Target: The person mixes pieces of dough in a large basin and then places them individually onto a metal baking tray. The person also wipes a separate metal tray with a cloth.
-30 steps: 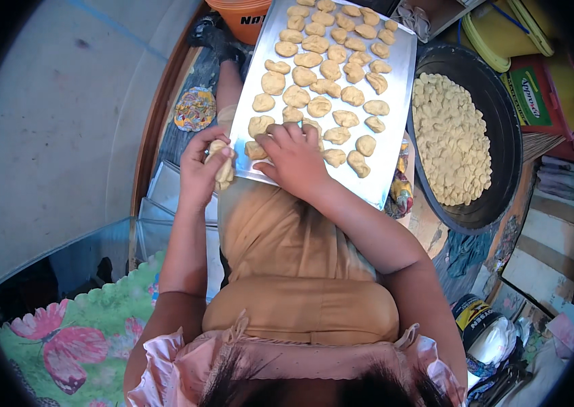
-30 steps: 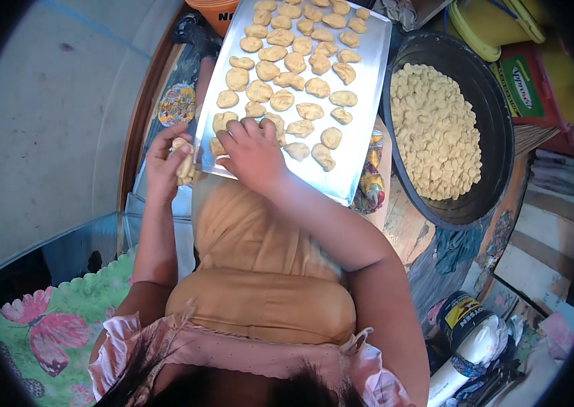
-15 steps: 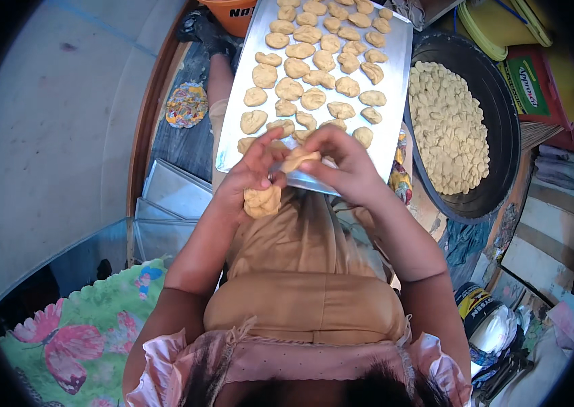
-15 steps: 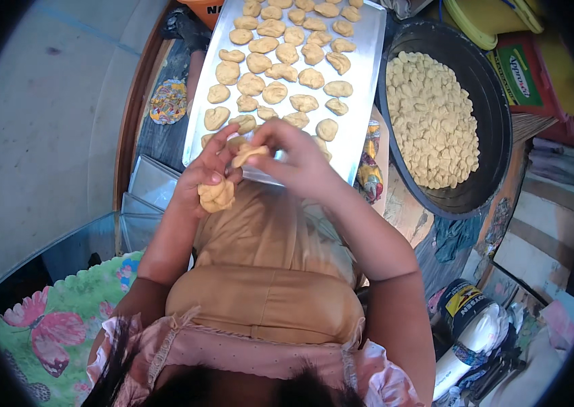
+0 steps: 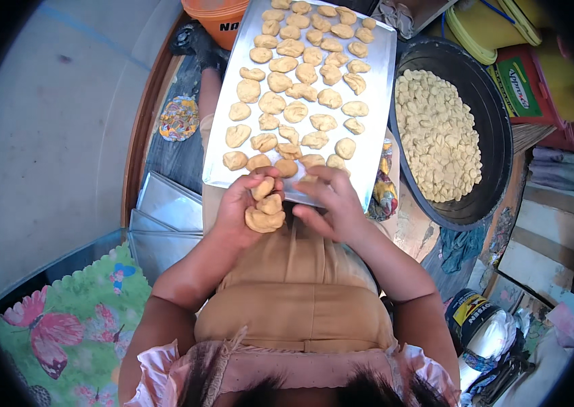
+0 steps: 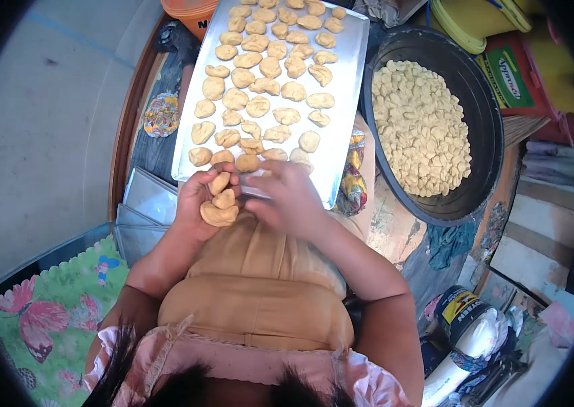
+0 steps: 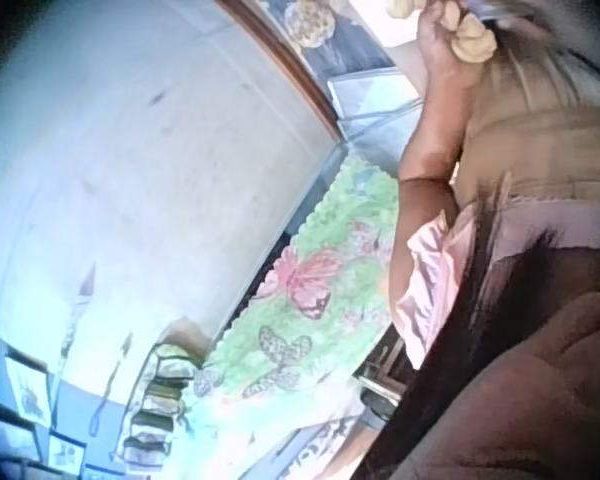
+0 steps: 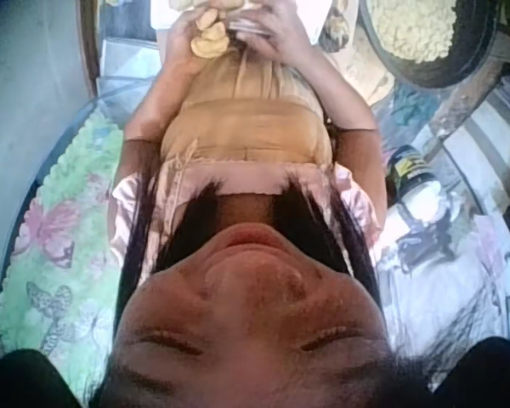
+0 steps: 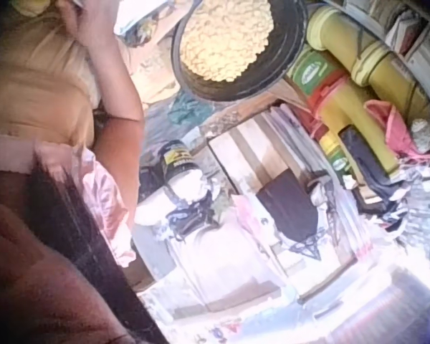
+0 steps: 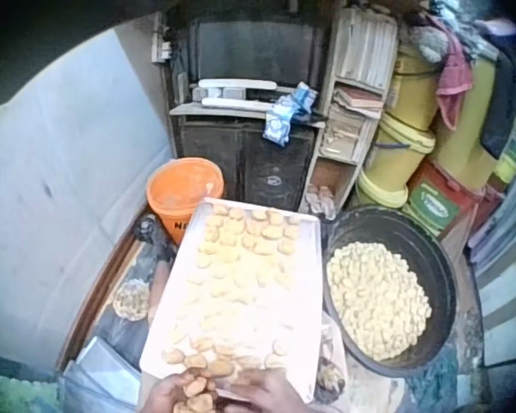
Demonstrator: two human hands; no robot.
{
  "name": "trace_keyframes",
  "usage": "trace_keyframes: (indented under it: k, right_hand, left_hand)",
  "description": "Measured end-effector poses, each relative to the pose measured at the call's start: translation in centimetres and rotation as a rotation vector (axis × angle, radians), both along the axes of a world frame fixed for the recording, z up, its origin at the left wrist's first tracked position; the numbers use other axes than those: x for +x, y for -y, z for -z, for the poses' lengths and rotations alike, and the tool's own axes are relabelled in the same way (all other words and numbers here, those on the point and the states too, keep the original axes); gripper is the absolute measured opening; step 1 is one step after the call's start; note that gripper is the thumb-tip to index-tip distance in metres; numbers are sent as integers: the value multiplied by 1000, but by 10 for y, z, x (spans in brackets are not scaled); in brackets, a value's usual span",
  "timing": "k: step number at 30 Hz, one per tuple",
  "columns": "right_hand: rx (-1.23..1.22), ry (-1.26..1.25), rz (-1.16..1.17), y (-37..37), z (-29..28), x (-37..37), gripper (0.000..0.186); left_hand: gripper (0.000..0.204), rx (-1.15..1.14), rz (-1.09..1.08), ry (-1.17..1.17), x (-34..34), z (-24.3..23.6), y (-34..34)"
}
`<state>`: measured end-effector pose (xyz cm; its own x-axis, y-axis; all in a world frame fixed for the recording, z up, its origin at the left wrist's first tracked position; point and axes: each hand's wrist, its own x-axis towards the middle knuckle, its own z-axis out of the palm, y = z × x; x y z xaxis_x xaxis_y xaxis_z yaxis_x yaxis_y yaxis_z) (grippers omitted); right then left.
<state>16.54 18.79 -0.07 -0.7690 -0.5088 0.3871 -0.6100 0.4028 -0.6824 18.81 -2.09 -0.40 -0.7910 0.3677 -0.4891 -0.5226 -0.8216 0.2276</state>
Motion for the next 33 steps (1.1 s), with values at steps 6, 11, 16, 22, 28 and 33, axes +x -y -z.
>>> trace_keyframes:
  k: [6,11,16,22,28,33]
  right_hand:
    - [-60,238,-76,-6,-16,1,33]
    - [-23,103,43,-23,-10,3,23]
    - [-161,115,221,-54,-2,8,22]
    - [301,-7,151,-61,21,11,24]
    - [325,7,331,-55,29,7,28]
    - [261,-61,264,-54,22,11,30]
  left_hand:
    - [31,-72,-13,77,0,-12,-49]
    - [30,-99,205,158,8,-10,-60]
    - [20,-371,223,-148,6,-6,-48]
    - [32,-1886,451,-1226,4,1,-58]
    - [30,-2167,512,-1313,-11,12,-58]
    - [35,-1945,484,-1184,-7,2,-56]
